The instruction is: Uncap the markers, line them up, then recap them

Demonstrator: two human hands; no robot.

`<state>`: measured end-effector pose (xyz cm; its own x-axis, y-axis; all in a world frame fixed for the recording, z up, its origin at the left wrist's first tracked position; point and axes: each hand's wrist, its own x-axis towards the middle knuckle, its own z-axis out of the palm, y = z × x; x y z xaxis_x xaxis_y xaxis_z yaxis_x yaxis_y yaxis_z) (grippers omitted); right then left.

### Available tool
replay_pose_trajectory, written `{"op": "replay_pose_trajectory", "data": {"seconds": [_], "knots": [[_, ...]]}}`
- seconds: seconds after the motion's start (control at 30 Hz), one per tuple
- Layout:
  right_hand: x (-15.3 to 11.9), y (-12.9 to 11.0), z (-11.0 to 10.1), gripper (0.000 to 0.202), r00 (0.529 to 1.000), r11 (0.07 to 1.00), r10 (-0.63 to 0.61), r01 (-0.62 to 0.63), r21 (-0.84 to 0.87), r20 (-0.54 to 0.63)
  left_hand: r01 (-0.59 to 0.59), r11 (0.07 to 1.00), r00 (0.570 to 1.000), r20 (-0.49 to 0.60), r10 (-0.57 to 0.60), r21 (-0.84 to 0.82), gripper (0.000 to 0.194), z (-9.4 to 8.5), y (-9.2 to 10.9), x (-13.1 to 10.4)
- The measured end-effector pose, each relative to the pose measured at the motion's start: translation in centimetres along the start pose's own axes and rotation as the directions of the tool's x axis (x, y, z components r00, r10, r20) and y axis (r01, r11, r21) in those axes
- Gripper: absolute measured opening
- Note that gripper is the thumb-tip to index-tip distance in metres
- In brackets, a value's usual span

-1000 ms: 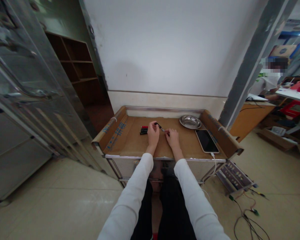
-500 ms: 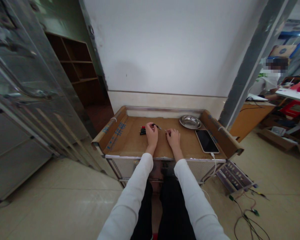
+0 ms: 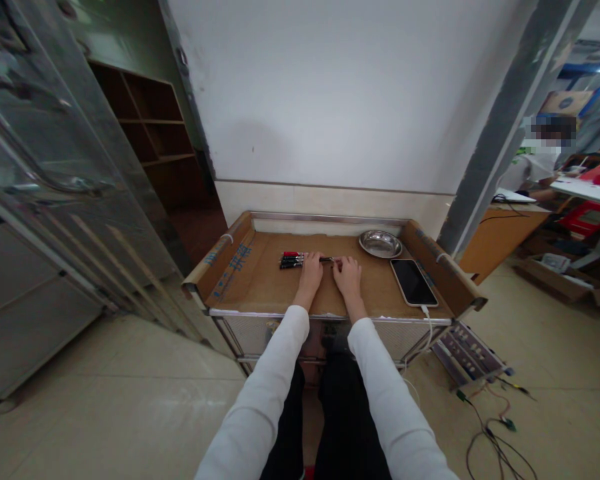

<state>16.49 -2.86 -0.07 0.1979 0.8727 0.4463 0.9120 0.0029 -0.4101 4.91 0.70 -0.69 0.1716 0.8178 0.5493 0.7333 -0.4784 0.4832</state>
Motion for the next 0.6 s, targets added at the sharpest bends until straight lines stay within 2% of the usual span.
{"op": "replay_pose_trajectory", "data": {"seconds": [0.17,0.27,0.4,0.6], "knots": [[-0.17,-0.27,-0.21,0.022,0.999,0.999,-0.009,0.011,-0.042,0.05,0.032,0.999,0.999,0.023,-0.032,0.009,0.033,0.24,-0.08,0.06],[-0.2,-0.39,-0.32,0.023,0.998,0.997,-0.008,0.013,-0.075,0.07,-0.031,0.999,0.999,0.016,0.031,0.01,0.033,0.08,0.29,-0.1],[-0.17,-0.41,-0.36,0.023,0.996,0.994,-0.003,0.012,-0.11,0.088,-0.117,0.993,0.991,0.072,0.117,0.006,0.028,0.0,0.66,-0.25],[-0.2,-0.3,-0.22,0.023,0.996,0.994,-0.018,0.026,-0.102,0.083,-0.106,0.994,0.987,0.12,0.105,0.003,0.019,0.19,0.5,-0.18]]}}
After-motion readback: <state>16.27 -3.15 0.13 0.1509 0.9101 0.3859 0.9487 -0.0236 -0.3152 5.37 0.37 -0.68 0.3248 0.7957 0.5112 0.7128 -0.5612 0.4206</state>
